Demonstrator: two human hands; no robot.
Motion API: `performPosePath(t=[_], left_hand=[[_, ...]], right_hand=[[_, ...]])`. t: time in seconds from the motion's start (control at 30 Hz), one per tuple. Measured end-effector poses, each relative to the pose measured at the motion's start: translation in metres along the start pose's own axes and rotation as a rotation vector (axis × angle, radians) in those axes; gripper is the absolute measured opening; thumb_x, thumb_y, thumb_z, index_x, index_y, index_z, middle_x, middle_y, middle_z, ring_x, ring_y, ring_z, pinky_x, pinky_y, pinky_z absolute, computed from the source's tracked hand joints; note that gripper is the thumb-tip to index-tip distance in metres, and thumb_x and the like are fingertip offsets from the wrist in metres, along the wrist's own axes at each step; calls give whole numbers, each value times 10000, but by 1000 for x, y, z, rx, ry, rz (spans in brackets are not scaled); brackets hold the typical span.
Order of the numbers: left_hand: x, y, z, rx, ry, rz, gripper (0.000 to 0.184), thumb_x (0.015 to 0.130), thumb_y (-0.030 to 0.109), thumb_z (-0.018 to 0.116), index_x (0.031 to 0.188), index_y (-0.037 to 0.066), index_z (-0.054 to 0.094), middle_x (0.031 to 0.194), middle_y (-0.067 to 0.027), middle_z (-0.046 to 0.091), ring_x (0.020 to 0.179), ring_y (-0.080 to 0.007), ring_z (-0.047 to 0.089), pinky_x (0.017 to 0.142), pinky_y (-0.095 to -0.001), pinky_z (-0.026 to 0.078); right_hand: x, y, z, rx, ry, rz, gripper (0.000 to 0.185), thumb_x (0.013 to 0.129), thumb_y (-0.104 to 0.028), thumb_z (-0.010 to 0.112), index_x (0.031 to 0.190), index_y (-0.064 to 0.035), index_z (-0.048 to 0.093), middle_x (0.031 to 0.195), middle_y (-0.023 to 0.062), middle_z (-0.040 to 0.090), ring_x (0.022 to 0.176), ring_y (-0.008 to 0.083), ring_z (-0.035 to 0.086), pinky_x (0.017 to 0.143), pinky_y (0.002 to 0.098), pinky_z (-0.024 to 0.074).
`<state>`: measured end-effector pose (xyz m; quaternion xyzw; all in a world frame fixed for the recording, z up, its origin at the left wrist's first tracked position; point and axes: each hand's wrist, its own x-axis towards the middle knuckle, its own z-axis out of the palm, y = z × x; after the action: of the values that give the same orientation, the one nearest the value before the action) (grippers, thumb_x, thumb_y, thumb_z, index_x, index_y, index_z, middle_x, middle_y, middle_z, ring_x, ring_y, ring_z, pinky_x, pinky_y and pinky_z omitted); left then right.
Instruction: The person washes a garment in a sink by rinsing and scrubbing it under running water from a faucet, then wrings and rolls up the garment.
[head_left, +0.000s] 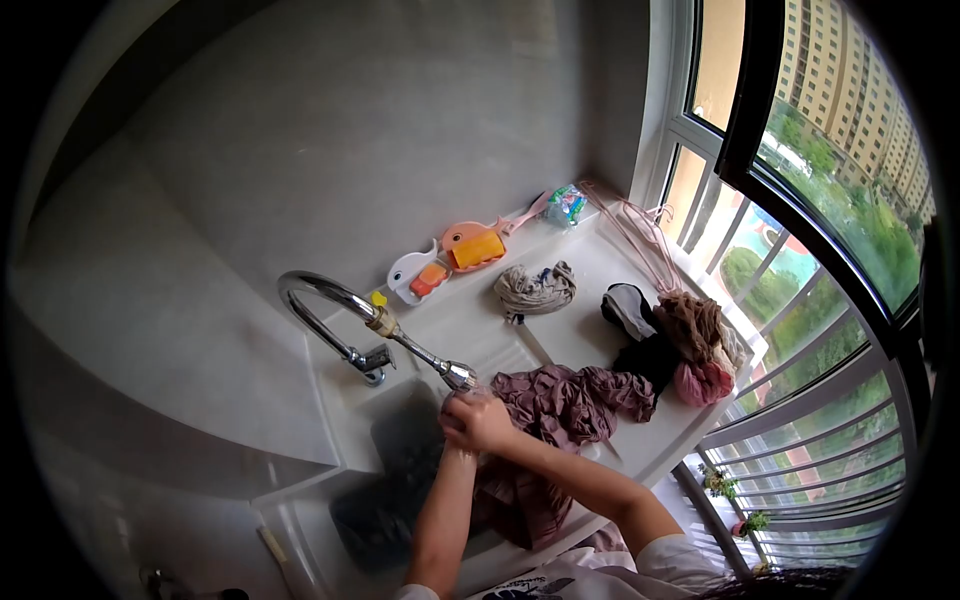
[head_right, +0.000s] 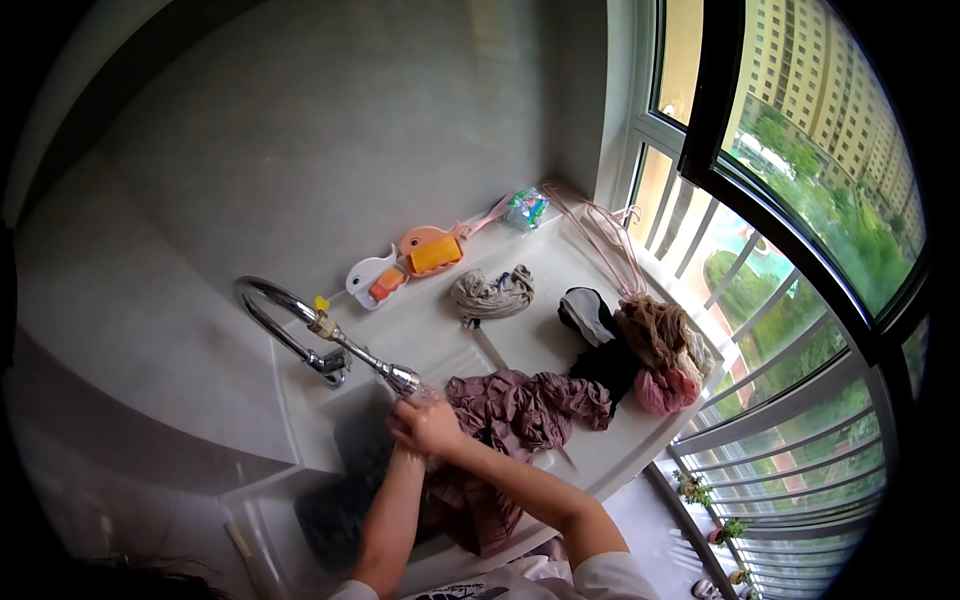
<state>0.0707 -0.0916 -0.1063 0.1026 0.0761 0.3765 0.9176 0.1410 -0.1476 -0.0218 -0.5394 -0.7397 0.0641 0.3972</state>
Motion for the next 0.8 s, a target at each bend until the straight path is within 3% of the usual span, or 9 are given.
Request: performPosePath(t=[0.07,0.13,0.23,0.3,0.4,0.5,0.6,0.63,0.8], left_hand=[[-6,2,25,54,361,-46,458,962,459,441,1225,99,543,1240,-91,575,1136,-255,560,953,-421,477],[-15,11,57,213,356,-115,422,965,403,483,1219,72,545,1242,-86,578,1156,-245,550,977,-423,463],[-24,33,52,402,235,34,325,950,306,550,1150,50,561,1168,-62,606,1109,-220,566,954,-395,465],[-20,39,47,713,253,113,202,908,109,561,1098,40,570,1099,-50,618,1032,-160,571,875,-329,463],[-20,29,55,732,159,41,212,883,59,551,1093,38,573,1109,-53,616,1059,-166,566,925,-324,441],[-29,19,58,672,138,161,260,860,25,553,1120,28,566,1144,-62,604,1088,-185,563,942,-325,443],[-49,8,58,915,147,140,310,884,61,572,1190,24,542,1168,-74,597,1141,-183,539,967,-326,440],[-53,7,58,1037,152,129,338,897,79,582,1226,23,530,1180,-80,593,1167,-181,528,979,-327,438],[-51,-4,68,1179,85,-353,523,934,215,609,1391,35,429,1349,-88,510,1235,-162,470,1041,-307,369]], right_hand=[[22,27,-24,-107,-42,194,258,749,-289,697,883,-90,603,841,112,592,689,327,623,608,417,517],[38,65,-57,-213,104,102,224,793,-251,682,805,-73,547,803,100,542,678,326,593,595,437,506],[47,92,-107,-464,197,51,212,776,-219,687,904,-75,599,1051,100,570,1040,295,528,831,432,472],[44,80,-117,-488,50,15,424,759,-248,692,1141,-93,594,1248,137,535,1227,292,453,1035,494,337],[32,67,-86,60,-676,136,900,726,-425,762,1456,-169,301,1358,145,464,1312,302,402,1129,526,203],[18,70,-73,-47,-517,85,735,762,-406,740,1369,-136,425,920,146,674,974,306,642,1001,484,392],[18,79,-79,82,-524,364,556,766,-449,723,1152,-74,585,877,170,671,863,384,637,801,434,486],[24,64,-100,200,-438,377,399,822,-363,708,997,-17,619,826,128,665,764,268,649,617,344,496],[52,16,-183,1125,62,527,193,907,-165,651,1042,-33,608,891,-29,620,799,52,559,686,227,461]])
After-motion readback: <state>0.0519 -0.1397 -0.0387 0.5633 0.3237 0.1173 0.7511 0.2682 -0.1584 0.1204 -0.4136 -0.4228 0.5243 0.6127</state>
